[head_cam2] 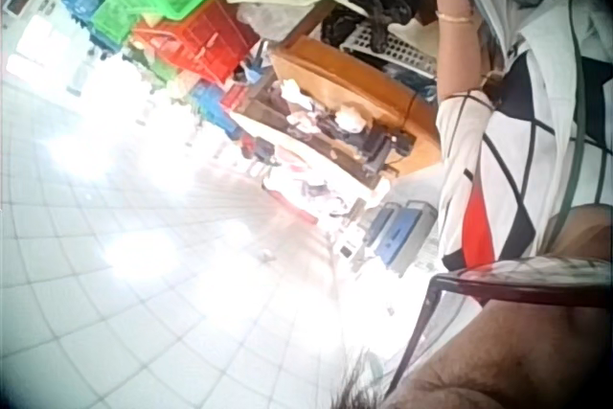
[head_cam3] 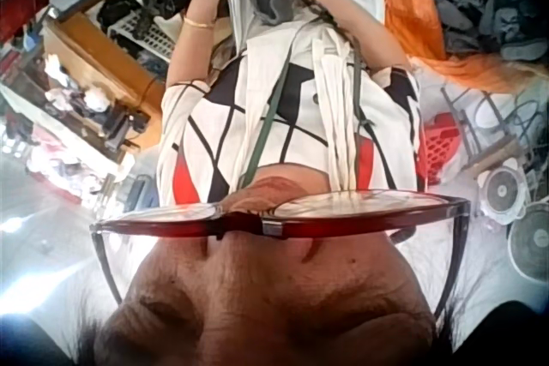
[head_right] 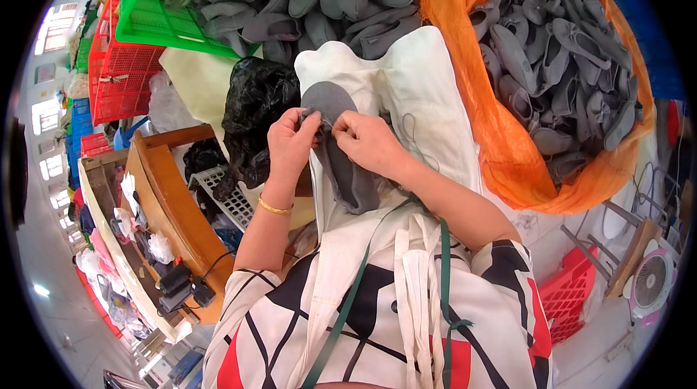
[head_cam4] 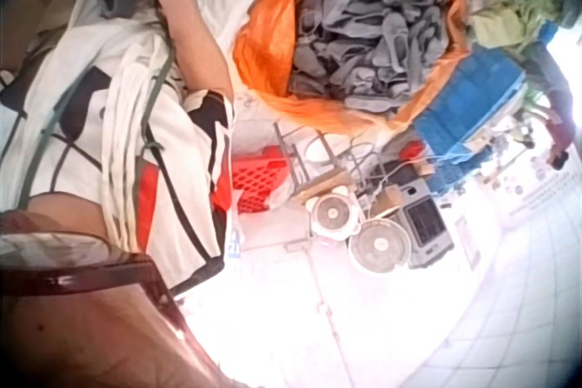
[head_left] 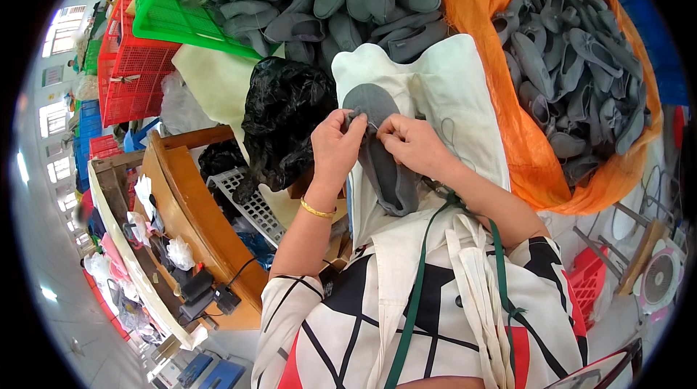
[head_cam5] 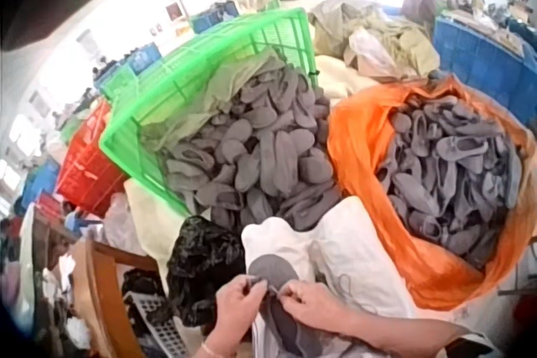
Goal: The person sews grey slipper uppers using a needle and thread. They pick up a slipper from a large orange bag, stitch the opening closed, and place the finished item into a white cloth bag. The process is repeated for multiple slippers in a factory setting.
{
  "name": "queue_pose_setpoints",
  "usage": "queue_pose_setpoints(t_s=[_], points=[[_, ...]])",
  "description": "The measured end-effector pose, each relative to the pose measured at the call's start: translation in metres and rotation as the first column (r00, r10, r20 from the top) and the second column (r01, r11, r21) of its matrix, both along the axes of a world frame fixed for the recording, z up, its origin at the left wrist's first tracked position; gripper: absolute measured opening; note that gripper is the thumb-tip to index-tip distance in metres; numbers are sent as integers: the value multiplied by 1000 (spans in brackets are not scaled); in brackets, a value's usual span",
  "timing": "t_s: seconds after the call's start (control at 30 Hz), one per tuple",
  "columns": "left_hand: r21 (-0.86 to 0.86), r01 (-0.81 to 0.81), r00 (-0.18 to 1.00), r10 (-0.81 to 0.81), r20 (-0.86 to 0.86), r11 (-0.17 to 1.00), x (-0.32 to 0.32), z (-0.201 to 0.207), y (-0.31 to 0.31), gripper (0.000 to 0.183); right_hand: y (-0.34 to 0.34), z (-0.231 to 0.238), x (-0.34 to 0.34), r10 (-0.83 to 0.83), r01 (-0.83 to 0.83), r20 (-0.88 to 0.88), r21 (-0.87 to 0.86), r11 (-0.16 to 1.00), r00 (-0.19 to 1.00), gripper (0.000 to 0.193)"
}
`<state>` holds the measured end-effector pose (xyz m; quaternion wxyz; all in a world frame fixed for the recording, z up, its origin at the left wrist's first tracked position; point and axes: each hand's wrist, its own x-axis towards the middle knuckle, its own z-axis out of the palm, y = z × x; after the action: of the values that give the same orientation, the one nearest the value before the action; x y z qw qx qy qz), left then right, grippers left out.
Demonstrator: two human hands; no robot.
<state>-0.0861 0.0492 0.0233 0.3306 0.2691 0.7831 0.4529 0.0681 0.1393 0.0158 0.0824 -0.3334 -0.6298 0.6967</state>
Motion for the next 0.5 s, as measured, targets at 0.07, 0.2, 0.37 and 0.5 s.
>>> queue_pose_setpoints(t_s=[0.07, 0.2, 0.37, 0.5], points=[[4, 0, 1000, 0, 2, 1000, 0, -1, 0, 21, 1, 2, 0, 6, -5, 13, -18, 1000, 1000, 16], [10, -16, 1000, 16, 2, 1000, 0, -3, -1, 21, 2, 0, -1, 20, -20, 26, 6, 1000, 999, 16], [9, -5, 1000, 5, -31, 1000, 0, -2, 0, 22, 6, 1, -6, 54, -60, 65, 92, 994, 996, 15], [-38, 9, 999, -11, -48, 999, -4, -2, 1, 23, -4, -10, -8, 7, 1, -22, 331, 944, 1000, 13]])
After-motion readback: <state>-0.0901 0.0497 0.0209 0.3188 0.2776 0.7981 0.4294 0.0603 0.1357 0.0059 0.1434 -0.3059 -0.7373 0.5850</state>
